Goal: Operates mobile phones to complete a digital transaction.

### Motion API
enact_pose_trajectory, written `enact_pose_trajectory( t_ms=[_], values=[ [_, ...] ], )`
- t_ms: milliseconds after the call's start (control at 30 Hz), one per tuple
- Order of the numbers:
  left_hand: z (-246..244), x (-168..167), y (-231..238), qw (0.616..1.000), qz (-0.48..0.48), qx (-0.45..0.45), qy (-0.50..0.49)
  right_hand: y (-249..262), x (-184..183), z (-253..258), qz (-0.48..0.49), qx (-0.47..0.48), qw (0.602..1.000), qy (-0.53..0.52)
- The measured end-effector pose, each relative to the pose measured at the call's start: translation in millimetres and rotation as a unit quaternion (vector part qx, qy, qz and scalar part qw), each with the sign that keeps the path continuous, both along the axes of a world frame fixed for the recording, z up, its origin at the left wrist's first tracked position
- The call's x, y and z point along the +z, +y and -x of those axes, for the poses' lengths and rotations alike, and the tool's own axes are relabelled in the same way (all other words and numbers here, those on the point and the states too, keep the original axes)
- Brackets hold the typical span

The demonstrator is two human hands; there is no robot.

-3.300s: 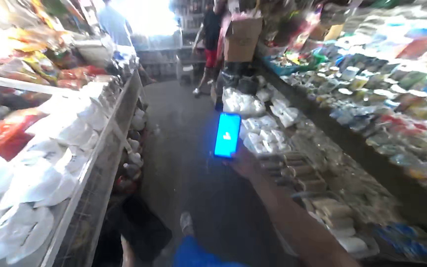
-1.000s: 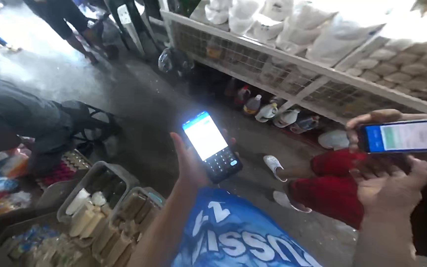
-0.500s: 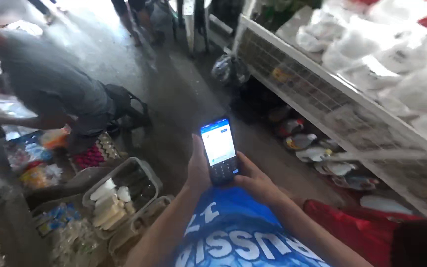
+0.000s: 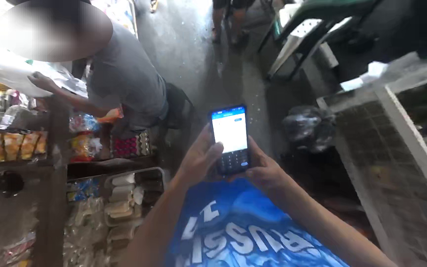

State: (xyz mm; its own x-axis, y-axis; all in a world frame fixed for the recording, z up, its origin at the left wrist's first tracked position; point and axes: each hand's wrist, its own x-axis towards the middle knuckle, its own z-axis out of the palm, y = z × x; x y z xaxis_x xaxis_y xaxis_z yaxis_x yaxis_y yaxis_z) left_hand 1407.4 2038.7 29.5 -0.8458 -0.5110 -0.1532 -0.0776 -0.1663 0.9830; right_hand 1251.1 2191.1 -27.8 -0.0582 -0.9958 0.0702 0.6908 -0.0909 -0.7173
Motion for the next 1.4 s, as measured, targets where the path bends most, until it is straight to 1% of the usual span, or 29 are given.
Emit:
enact_pose_trajectory(
  t_ms=[67, 200, 267, 333, 433, 533, 600, 667, 767, 833, 967, 1100, 1200, 1300, 1400],
  values=[
    [18.8, 2.3, -30.6, 1.0, -0.018, 0.012, 0.008, -36.3, 11.3, 37.0, -0.01, 0.018, 1.0, 0.01],
    [72.7, -8.1, -88.4, 0.994, -0.027, 0.07, 0.077, -113.9, 25.9, 101.3, -0.009, 0.014, 0.999, 0.04],
    [105.2, -10.5, -118.1, 0.991, -0.004, 0.102, 0.085, -150.4, 25.2, 129.2, -0.012, 0.017, 0.999, 0.036],
    [136.2, -11.9, -154.9, 0.99, 0.035, 0.114, 0.072, -189.6, 22.3, 157.3, -0.01, 0.021, 0.999, 0.022],
    [183.8, -19.2, -222.3, 0.989, 0.079, 0.108, 0.056, -253.7, 14.5, 203.6, -0.012, 0.016, 0.999, 0.027],
    [236.8, -25.6, -290.9, 0.989, 0.106, 0.101, 0.031, -315.6, 10.6, 249.6, -0.037, -0.004, 0.998, 0.041],
    [273.9, -24.3, -334.0, 0.992, 0.091, 0.084, 0.037, -353.3, 9.7, 281.7, -0.042, -0.023, 0.998, 0.045],
    [303.6, -17.7, -368.8, 0.996, 0.053, 0.056, 0.042, -382.7, 10.4, 310.1, -0.043, -0.036, 0.997, 0.043],
    [342.9, -8.9, -417.5, 0.998, 0.032, 0.023, 0.05, -425.9, 10.7, 351.4, -0.029, -0.046, 0.998, 0.039],
    [369.7, -10.1, -449.8, 0.998, 0.039, 0.014, 0.043, -455.8, 7.5, 379.8, -0.034, -0.061, 0.996, 0.051],
    [429.9, -18.3, -512.1, 0.997, 0.074, 0.02, -0.006, -518.9, -0.4, 443.3, -0.064, -0.067, 0.993, 0.076],
    [504.4, -26.1, -580.3, 0.997, 0.077, 0.03, -0.008, -592.8, -6.8, 517.7, -0.084, -0.068, 0.989, 0.098],
    [559.4, -17.4, -629.5, 0.995, 0.079, 0.046, -0.028, -649.3, 0.2, 575.1, -0.104, -0.053, 0.989, 0.092],
    [611.1, -4.1, -683.6, 0.994, 0.094, 0.053, -0.015, -706.0, 17.7, 633.2, -0.117, -0.037, 0.987, 0.1],
    [648.7, 6.9, -727.2, 0.994, 0.092, 0.062, -0.003, -753.1, 28.4, 675.8, -0.107, -0.023, 0.988, 0.113]
  ],
)
